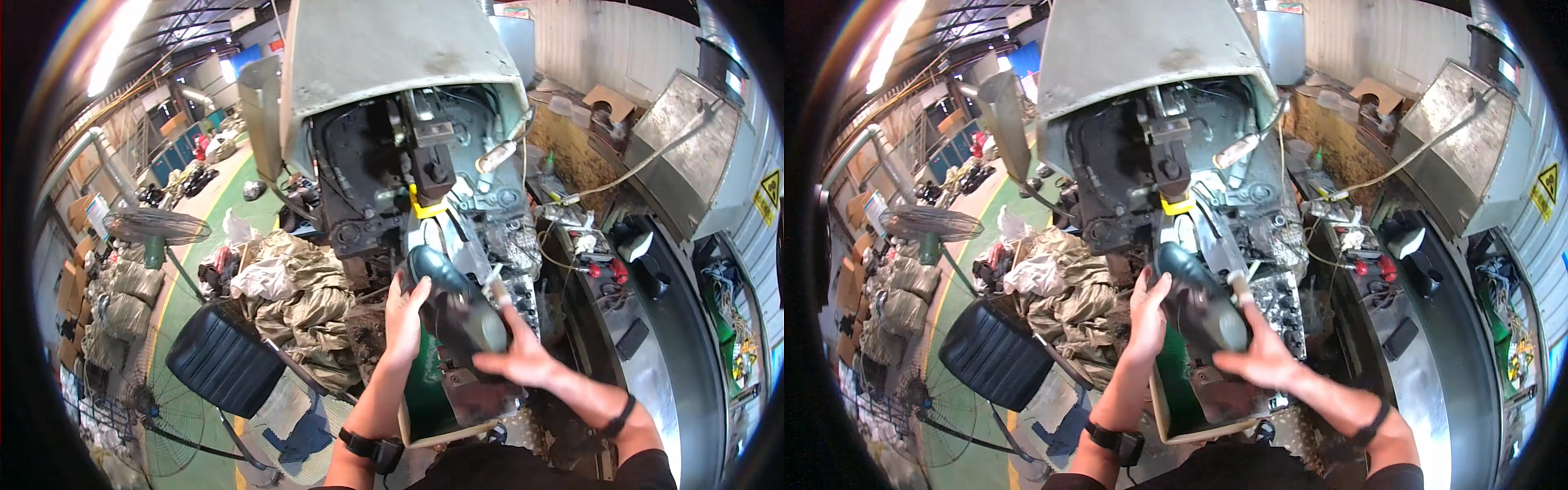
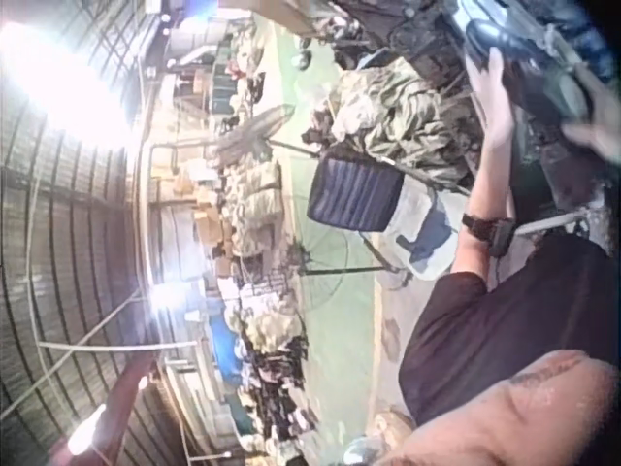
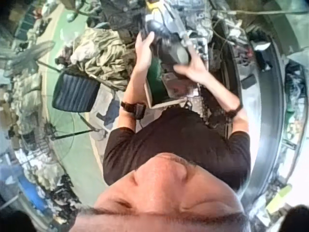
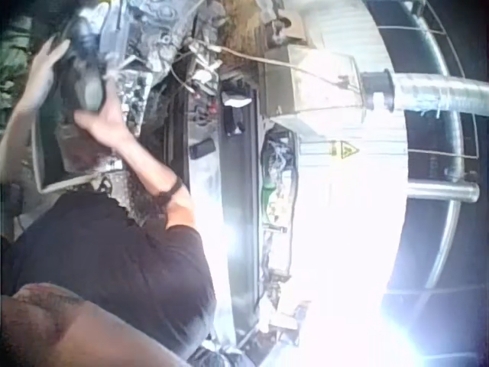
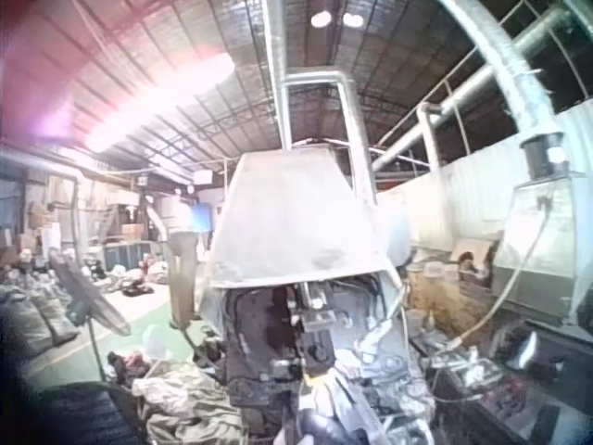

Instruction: Operating a toe lasting machine to shape the upper of a shoe over a last.

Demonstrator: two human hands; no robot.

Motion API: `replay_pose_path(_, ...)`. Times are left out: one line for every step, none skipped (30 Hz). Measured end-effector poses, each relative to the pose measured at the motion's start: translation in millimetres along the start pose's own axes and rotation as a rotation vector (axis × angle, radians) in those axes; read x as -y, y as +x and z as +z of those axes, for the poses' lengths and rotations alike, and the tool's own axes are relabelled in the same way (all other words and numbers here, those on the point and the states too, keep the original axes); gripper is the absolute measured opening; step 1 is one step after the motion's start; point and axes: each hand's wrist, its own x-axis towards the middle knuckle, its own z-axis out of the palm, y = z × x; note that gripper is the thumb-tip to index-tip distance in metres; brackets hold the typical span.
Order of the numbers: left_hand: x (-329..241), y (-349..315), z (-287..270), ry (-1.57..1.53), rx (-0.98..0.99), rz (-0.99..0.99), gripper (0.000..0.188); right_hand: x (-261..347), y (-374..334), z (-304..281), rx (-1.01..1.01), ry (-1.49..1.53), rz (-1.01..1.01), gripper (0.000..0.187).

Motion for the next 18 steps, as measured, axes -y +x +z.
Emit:
replay_pose_path(-8.7,-4.4,7.5,-0.009,0.151,-0.025,0.058,-7.1,-28.8,-3.9,0.003,-0.100,-0.159,0.109)
replay_pose_path(-9.1,-11.0,12.7,0.069,0.247,-0.071,0.047,-15.7,-50.3,-10.3,-0.023,-0.265,-0.253,0.105)
replay_pose_path(-17.9,-28.4,36.7,-0.072,0.303,-0.126,0.040,-24.4,-70.9,-12.9,-0.056,-0.434,-0.334,0.100)
replay_pose_path(-9.5,-33.9,44.3,0.008,0.350,-0.104,0.044,-34.3,-89.5,-13.3,-0.099,-0.451,-0.304,0.096)
replay_pose_path(-4.5,-41.4,46.3,0.095,0.398,-0.072,0.047,-38.6,-103.4,-10.4,-0.144,-0.462,-0.307,0.095)
replay_pose_path(-0.3,-46.1,50.4,0.087,0.438,-0.060,0.045,-44.6,-113.0,-9.8,-0.173,-0.492,-0.315,0.096)
replay_pose_path(5.6,-49.8,57.1,0.080,0.468,-0.046,0.043,-49.6,-122.8,-11.1,-0.206,-0.523,-0.322,0.096)
replay_pose_path(10.7,-53.0,66.8,0.050,0.466,-0.069,0.042,-50.4,-131.9,-14.9,-0.249,-0.536,-0.299,0.096)
replay_pose_path(18.7,-56.7,78.6,0.021,0.463,-0.094,0.041,-50.7,-142.8,-22.0,-0.233,-0.529,-0.267,0.104)
replay_pose_path(27.8,-58.8,90.4,-0.022,0.472,-0.149,0.042,-50.5,-154.8,-29.6,-0.220,-0.518,-0.238,0.111)
replay_pose_path(37.1,-59.9,103.1,-0.060,0.486,-0.205,0.043,-51.8,-167.8,-38.3,-0.271,-0.525,-0.217,0.111)
replay_pose_path(43.7,-62.4,118.2,-0.133,0.448,-0.297,0.042,-52.4,-181.1,-49.8,-0.235,-0.426,-0.353,0.115)
replay_pose_path(51.9,-64.3,131.4,-0.134,0.422,-0.395,0.041,-52.5,-195.6,-62.1,-0.198,-0.329,-0.495,0.119)
replay_pose_path(66.8,-63.5,138.7,-0.133,0.392,-0.480,0.038,-40.6,-216.1,-71.9,-0.153,-0.376,-0.270,0.123)
replay_pose_path(84.8,-65.0,147.3,-0.122,0.364,-0.566,0.036,-44.7,-223.8,-76.7,-0.253,-0.424,-0.407,0.117)
replay_pose_path(102.2,-69.7,157.8,-0.079,0.327,-0.599,0.034,-48.1,-230.5,-80.6,-0.393,-0.443,-0.361,0.109)
replay_pose_path(114.8,-78.1,171.5,-0.061,0.315,-0.651,0.034,-53.6,-236.6,-81.9,-0.536,-0.458,-0.312,0.101)
replay_pose_path(132.5,-84.2,182.7,-0.020,0.324,-0.684,0.035,-67.1,-240.4,-83.0,-0.735,-0.363,-0.327,0.088)
